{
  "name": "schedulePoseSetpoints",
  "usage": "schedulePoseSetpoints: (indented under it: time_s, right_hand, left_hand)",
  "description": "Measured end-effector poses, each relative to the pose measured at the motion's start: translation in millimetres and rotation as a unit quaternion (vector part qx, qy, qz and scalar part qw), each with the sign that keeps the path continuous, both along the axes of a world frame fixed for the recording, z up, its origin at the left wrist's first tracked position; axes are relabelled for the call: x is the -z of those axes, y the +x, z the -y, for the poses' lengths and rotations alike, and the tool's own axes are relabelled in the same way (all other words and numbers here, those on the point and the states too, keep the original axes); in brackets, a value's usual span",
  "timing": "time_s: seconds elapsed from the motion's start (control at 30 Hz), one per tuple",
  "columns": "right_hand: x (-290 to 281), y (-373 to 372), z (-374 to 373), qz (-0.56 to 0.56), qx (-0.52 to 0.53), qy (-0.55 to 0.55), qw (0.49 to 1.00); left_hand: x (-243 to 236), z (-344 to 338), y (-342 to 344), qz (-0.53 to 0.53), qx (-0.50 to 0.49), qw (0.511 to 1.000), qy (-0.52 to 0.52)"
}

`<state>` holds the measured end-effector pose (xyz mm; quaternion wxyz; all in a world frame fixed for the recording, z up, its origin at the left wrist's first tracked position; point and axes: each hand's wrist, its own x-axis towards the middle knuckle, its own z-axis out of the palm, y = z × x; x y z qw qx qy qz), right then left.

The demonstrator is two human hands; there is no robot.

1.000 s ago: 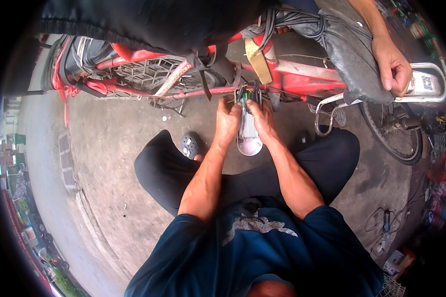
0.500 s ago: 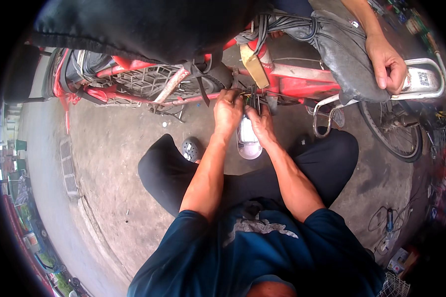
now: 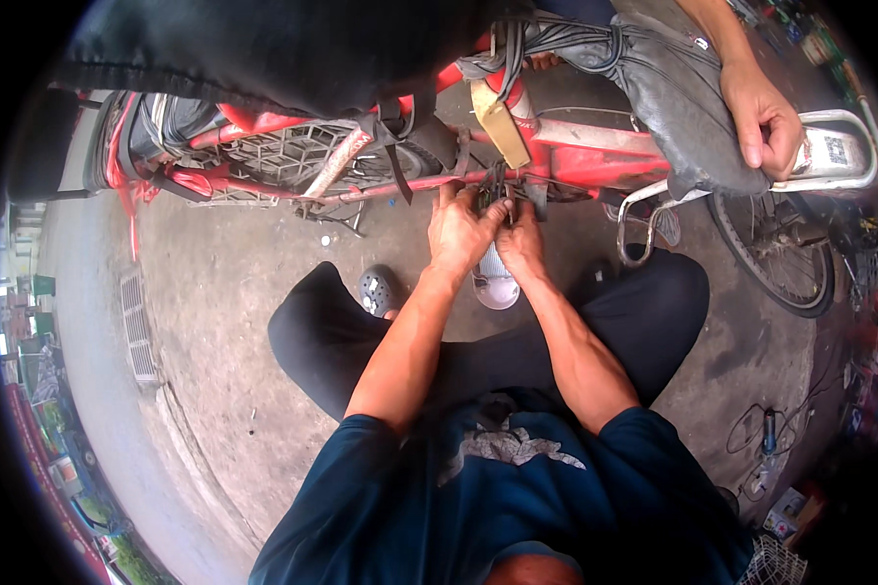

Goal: The person inserts an electrical controller into its casing, connects the wiring on a bicycle by hand, and fastens components on the bicycle frame using a screwdriver.

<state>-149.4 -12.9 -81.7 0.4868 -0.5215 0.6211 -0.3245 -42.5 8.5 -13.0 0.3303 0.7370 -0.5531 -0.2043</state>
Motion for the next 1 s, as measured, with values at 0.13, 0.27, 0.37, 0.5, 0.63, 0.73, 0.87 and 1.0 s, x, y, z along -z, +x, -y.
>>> schedulePoseSetpoints:
  time_s: [0.13,0.27,0.37,0.5,0.63,0.73,0.87,1.0]
  right_hand:
    - [-22.6,2.1,-5.4,-0.094,-0.007,0.044,0.995]
    - [-21.3,3.5,-6.3,-0.132,0.001,0.016,0.991]
    - [-18.5,2.3,-8.5,-0.086,-0.017,-0.002,0.996]
    - [4.9,-8.4,-5.2,0.072,-0.028,-0.042,0.996]
    - [-20.7,-4.4,-2.3,0.345,-0.041,0.035,0.937]
    - [-23.4,2.3,7.4,0.335,-0.042,0.07,0.939]
    - [-15.0,6.1,18.9,0.377,-0.015,0.164,0.911]
    - [-34.4,12.7,14.7,0.334,-0.028,0.169,0.927]
  left_hand:
    - [2.0,2.3,-6.2,-0.057,-0.051,0.997,0.027]
    - [9.1,7.8,-4.8,-0.104,-0.096,0.99,0.005]
    - [35.5,12.3,2.4,-0.182,-0.107,0.976,-0.051]
    - [41.4,17.0,-2.2,-0.414,-0.109,0.9,-0.075]
    - [32.9,12.7,4.6,-0.436,-0.119,0.89,-0.065]
    - [33.7,12.1,3.2,-0.394,-0.09,0.913,-0.049]
    - [19.3,4.0,6.2,-0.113,-0.006,0.991,-0.074]
    - [16.2,-4.9,19.3,-0.068,0.06,0.995,-0.034]
